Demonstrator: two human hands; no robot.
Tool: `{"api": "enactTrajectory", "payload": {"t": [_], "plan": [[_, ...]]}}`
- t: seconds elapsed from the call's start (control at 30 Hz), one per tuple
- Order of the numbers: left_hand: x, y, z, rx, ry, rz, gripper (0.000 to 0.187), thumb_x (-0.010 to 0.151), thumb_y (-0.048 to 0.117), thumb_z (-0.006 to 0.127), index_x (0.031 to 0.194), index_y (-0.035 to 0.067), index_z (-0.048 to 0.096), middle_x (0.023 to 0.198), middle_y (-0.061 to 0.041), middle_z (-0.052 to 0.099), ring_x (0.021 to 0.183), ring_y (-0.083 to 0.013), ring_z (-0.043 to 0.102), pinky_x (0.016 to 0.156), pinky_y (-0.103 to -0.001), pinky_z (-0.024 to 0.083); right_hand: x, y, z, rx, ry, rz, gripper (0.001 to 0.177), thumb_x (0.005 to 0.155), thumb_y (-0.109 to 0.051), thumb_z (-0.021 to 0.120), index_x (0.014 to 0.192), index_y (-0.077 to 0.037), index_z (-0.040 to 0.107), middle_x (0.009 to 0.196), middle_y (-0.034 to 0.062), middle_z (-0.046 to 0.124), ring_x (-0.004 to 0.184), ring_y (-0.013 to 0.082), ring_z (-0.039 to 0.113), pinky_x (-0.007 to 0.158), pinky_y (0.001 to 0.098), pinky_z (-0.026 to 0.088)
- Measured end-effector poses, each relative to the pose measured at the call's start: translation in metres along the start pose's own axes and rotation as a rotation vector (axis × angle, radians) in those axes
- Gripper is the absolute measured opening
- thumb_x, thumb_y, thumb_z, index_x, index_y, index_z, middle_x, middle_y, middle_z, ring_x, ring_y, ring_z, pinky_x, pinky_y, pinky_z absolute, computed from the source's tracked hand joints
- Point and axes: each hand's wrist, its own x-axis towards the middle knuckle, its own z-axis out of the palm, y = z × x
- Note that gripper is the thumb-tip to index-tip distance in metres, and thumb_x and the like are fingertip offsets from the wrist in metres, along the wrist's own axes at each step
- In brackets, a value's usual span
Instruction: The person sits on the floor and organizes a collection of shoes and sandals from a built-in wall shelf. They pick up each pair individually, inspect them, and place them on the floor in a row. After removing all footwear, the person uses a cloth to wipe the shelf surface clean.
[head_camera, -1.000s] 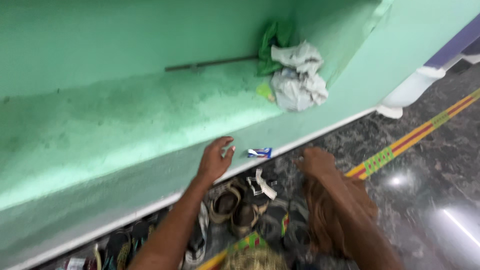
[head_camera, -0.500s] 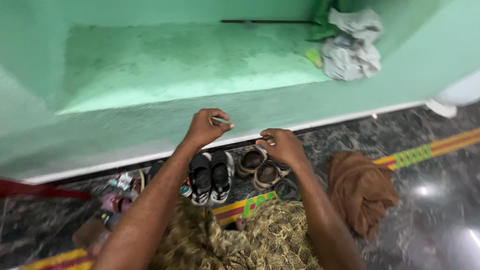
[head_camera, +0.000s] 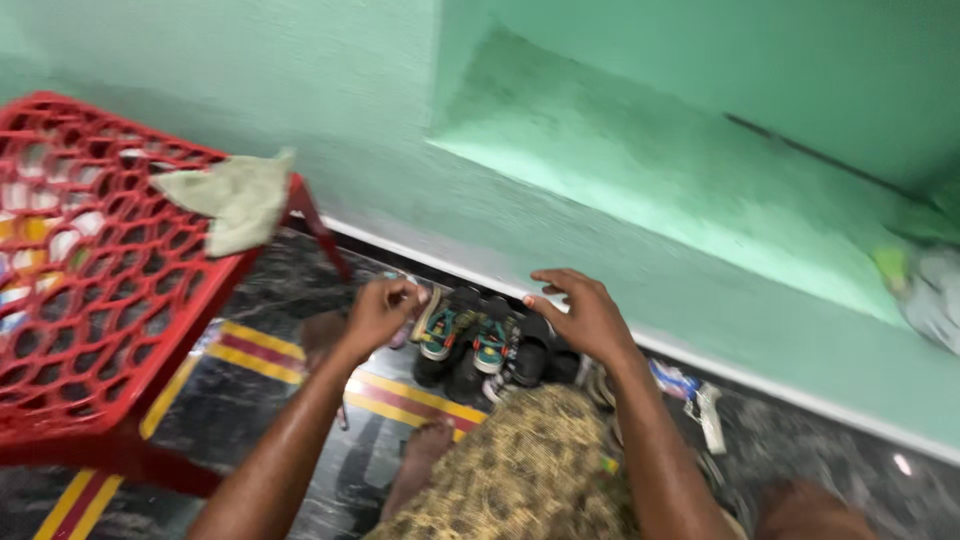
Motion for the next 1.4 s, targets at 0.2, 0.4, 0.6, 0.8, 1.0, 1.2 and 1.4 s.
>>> {"api": "enactTrajectory", "payload": {"t": [0.2,0.4,0.6,0.8,1.0,1.2,1.4], "plan": [[-0.047,0.042,-0.074,0.655,0.585,0.155,0.027,0.087,0.029,0.084,0.086,0.006,0.069,0.086,-0.011,0.070,0.079,-0.0267,0.068,0.070,-0.040,0.052,0.044,-0.072,0.052,0.211,-0.106,-0.153,0.045,0.093,-0.041,0.069,0.124,-0.008,0.073,0.124,0.0123,0.074,0.106,0.0245,0.076,0.087,0.0388,0.063],[-0.007,0.063,-0.145,1.110,0.836,0.263,0.052,0.067,0.029,0.082,0.109,0.004,0.063,0.108,-0.018,0.068,0.101,-0.0373,0.063,0.079,-0.050,0.046,0.049,-0.119,0.068,0.143,-0.205,-0.231,0.045,0.091,-0.042,0.069,0.124,-0.012,0.074,0.127,0.0099,0.074,0.106,0.0255,0.075,0.088,0.0402,0.062],[0.050,0.011,-0.163,0.742,0.734,0.234,0.036,0.092,0.019,0.078,0.114,0.003,0.055,0.099,-0.017,0.065,0.092,-0.0397,0.065,0.079,-0.052,0.047,0.035,-0.074,0.042,0.087,-0.117,-0.042,0.045,0.089,-0.040,0.071,0.126,-0.013,0.071,0.126,0.0096,0.074,0.105,0.0240,0.075,0.091,0.0422,0.060],[0.108,0.044,-0.096,-0.242,0.302,0.198,0.036,0.077,0.002,0.081,0.095,0.010,0.051,0.091,-0.007,0.056,0.082,-0.0188,0.057,0.066,-0.036,0.050,0.012,0.013,0.021,0.292,0.103,-0.010,0.039,0.088,-0.032,0.076,0.117,-0.006,0.077,0.108,0.0092,0.081,0.097,0.0203,0.076,0.085,0.0379,0.061],[0.103,0.157,0.027,-0.209,-0.020,-0.006,0.034,0.072,-0.001,0.078,0.088,0.014,0.051,0.094,-0.004,0.064,0.083,-0.0178,0.068,0.066,-0.031,0.061,-0.009,0.075,0.006,0.462,0.259,0.075,0.040,0.093,-0.035,0.072,0.117,-0.003,0.077,0.104,0.0100,0.080,0.096,0.0173,0.075,0.082,0.0350,0.060],[0.100,0.203,0.159,-0.097,-0.125,0.683,0.036,0.076,-0.009,0.077,0.105,0.005,0.061,0.112,-0.012,0.063,0.104,-0.0263,0.065,0.086,-0.037,0.053,-0.028,0.103,-0.027,0.663,0.374,0.204,0.071,0.099,-0.062,0.044,0.144,-0.007,0.056,0.135,0.0118,0.069,0.123,0.0210,0.065,0.099,0.0393,0.052],[0.080,0.245,0.233,-0.846,-0.587,0.035,0.039,0.087,-0.002,0.069,0.124,0.010,0.062,0.120,-0.009,0.066,0.108,-0.0246,0.067,0.087,-0.036,0.060,-0.055,0.102,-0.066,1.224,0.371,0.326,0.090,0.092,-0.074,0.031,0.159,-0.015,0.031,0.160,0.0141,0.044,0.139,0.0268,0.050,0.108,0.0454,0.045]]}}
